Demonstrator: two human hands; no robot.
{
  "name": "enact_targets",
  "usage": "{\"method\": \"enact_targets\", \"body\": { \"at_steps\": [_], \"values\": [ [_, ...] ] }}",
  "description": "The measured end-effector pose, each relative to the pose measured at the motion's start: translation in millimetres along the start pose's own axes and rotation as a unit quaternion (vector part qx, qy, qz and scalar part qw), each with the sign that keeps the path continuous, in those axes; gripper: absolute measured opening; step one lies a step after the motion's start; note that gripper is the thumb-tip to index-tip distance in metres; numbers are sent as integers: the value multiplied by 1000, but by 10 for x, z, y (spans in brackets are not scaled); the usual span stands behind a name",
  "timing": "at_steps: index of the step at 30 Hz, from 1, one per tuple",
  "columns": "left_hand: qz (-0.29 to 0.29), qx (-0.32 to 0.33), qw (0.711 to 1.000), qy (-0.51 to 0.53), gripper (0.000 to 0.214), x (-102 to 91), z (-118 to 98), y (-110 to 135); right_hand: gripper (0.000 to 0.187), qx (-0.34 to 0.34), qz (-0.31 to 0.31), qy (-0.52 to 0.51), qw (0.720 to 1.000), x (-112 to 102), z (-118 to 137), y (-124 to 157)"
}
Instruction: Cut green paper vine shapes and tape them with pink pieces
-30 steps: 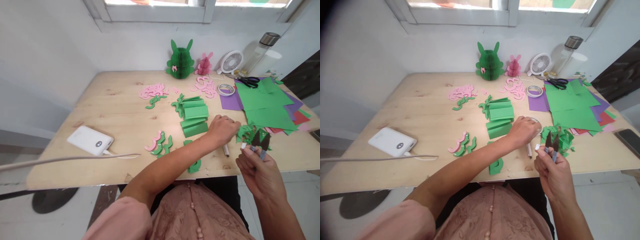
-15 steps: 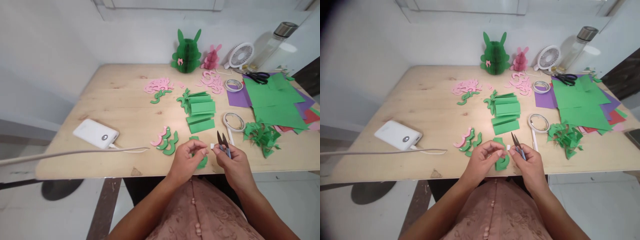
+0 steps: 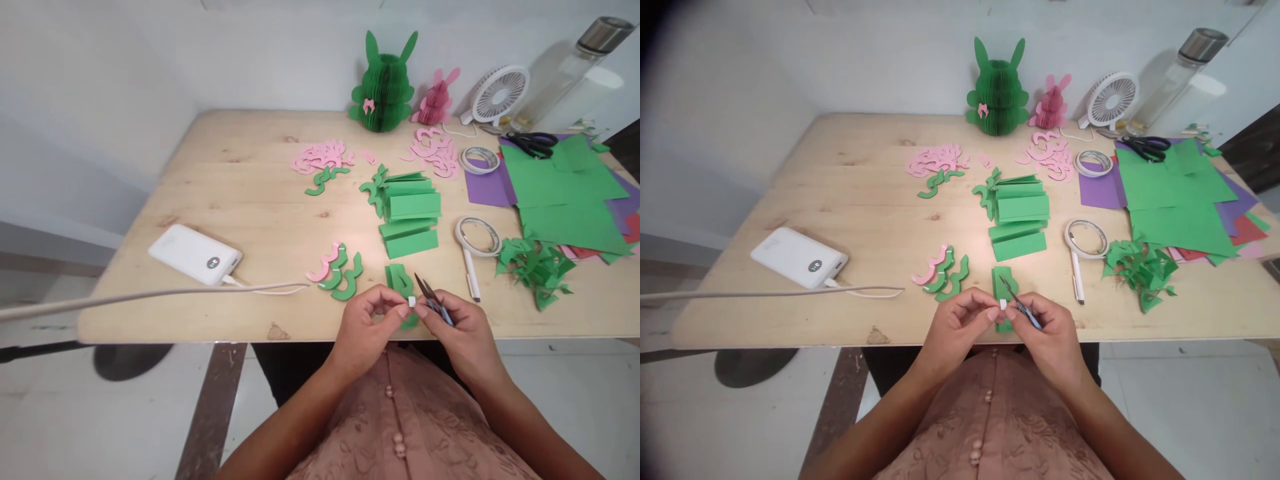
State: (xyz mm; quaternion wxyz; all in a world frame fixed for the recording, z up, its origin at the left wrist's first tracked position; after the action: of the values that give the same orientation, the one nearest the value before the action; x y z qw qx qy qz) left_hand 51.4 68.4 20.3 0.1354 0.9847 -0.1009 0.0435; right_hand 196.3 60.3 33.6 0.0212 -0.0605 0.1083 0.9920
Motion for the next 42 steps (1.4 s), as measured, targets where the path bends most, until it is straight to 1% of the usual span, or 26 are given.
{"method": "enact_targets", "body": {
  "at_steps": [3, 6, 11, 16, 20, 30, 42],
  "values": [
    [-15, 0, 1000, -23, 12, -14, 18, 1, 17, -5, 7, 10, 1000, -5, 9, 8],
    [-29, 21, 998, -52, 11, -28, 29, 2, 16, -2, 1, 9, 1000, -39, -11, 11],
    [-7, 45, 992, -121, 11, -19, 79, 6, 17, 15, -34, -5, 999, -139, -114, -8],
    [-12, 42, 987, -156, 13, -25, 123, -4, 17, 25, -47, -6, 999, -185, -192, -51],
    [-5, 37, 988, -150, 12, -18, 125, -13, 18, 26, -40, -3, 999, -154, -195, -71],
    [6, 9, 994, -107, 13, -50, 115, -34, 16, 22, 4, 2, 1000, 8, -105, -83],
    [4, -11, 997, -72, 8, -66, 84, -56, 17, 25, 31, 10, 999, 63, -160, -68]
  ]
}}
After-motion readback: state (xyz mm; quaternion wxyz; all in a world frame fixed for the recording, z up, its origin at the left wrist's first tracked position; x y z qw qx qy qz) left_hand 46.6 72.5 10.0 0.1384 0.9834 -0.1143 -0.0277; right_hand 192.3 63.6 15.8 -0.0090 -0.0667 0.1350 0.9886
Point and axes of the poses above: each hand's wrist, its own y-axis away from the middle knuckle, its own x-axis out of the palm, z = x × y, the point moved 4 cm from there along -y, towards the middle knuckle, and after that the axes turned 8 degrees about -y, right-handed, at the moved point
